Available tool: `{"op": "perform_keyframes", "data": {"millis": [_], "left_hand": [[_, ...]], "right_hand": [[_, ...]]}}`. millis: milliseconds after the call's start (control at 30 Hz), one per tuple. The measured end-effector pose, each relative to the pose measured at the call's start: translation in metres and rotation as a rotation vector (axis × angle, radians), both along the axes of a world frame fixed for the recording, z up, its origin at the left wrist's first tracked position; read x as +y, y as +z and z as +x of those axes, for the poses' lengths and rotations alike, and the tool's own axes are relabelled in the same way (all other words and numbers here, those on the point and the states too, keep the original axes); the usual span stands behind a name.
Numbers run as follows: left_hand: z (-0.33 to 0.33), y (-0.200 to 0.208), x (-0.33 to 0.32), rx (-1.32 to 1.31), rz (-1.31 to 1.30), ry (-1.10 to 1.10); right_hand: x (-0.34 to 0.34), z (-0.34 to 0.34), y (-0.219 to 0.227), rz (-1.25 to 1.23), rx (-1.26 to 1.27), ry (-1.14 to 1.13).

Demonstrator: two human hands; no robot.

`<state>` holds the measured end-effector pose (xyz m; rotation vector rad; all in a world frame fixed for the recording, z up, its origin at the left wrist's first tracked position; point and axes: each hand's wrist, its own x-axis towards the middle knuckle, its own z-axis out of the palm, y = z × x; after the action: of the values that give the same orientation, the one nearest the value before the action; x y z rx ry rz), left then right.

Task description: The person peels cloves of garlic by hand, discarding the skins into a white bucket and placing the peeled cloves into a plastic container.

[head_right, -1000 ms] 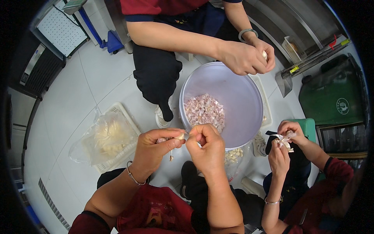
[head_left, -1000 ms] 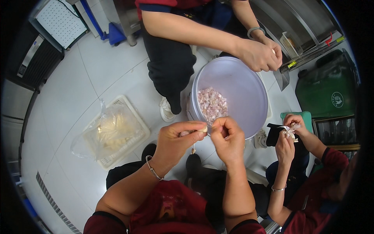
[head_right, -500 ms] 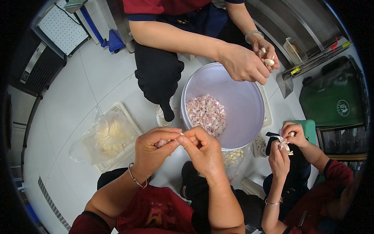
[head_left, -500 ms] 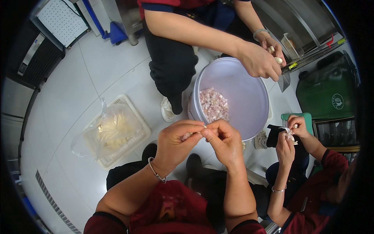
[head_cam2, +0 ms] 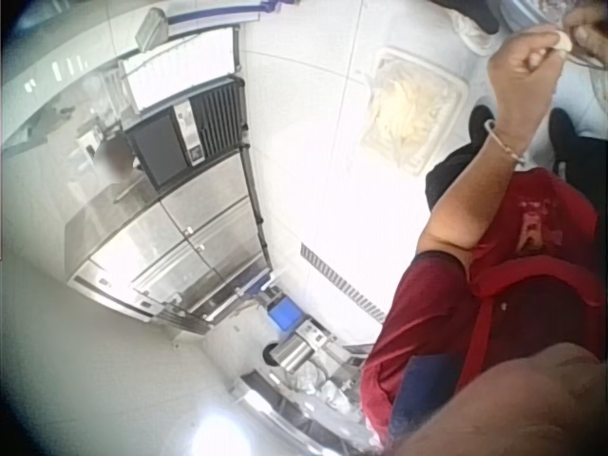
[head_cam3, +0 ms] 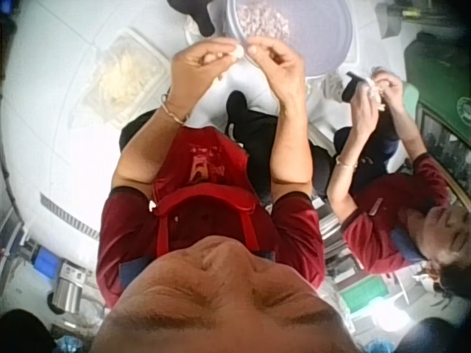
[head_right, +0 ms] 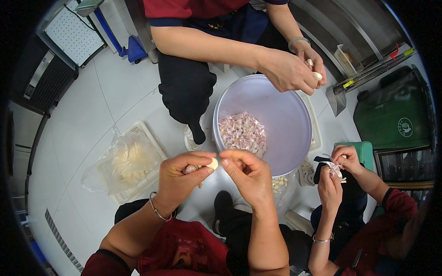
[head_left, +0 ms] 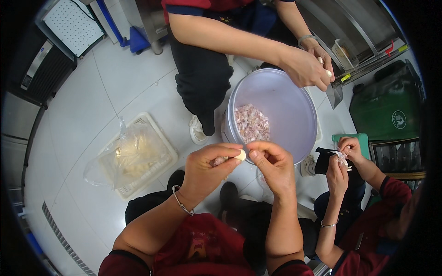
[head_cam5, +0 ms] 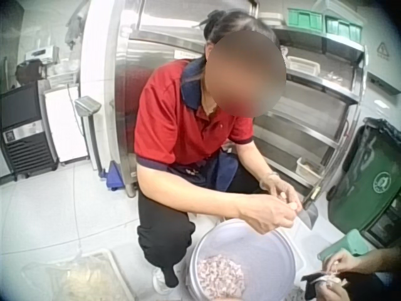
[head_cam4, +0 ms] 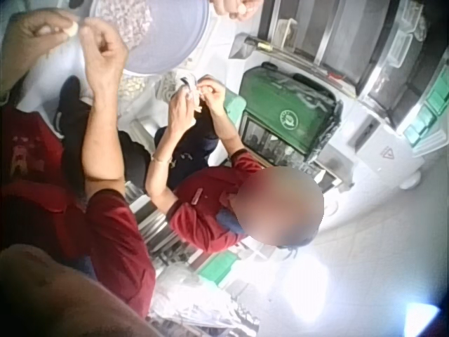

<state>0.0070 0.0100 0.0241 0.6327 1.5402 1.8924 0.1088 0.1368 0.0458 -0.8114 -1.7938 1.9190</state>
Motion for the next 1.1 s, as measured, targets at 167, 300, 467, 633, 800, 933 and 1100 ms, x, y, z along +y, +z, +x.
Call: {"op": "perform_keyframes", "data": {"millis": [167, 300, 467, 633, 800, 933, 1100], "left_hand": [[-0.001, -0.004, -0.001, 0.212, -0.041, 0.019], [-0.001, -0.007, -0.002, 0.474, -0.092, 0.043], [0.000, -0.006, -0.002, 0.470, -0.109, 0.003], [-0.001, 0.001, -0.003, 0.141, -0.130, -0.111], [-0.005, -0.001, -0.001, -0.364, -0.085, -0.102], [-0.006, -0.004, -0.002, -0.504, -0.015, -0.104], [-0.006, -0.005, -0.003, -0.518, -0.012, -0.145]], "right_hand": [[0.000, 0.002, 0.006, 0.125, -0.103, 0.067], [-0.007, 0.000, 0.013, 0.310, -0.188, 0.051], [-0.006, 0.002, 0.007, 0.284, -0.250, 0.027], [0.005, 0.002, -0.005, 0.136, -0.237, -0.028], [0.006, 0.002, -0.001, 0.027, -0.035, -0.042], [0.005, -0.001, -0.003, 0.042, -0.093, 0.012], [-0.006, -0.009, -0.005, -0.006, -0.064, 0.026]]}}
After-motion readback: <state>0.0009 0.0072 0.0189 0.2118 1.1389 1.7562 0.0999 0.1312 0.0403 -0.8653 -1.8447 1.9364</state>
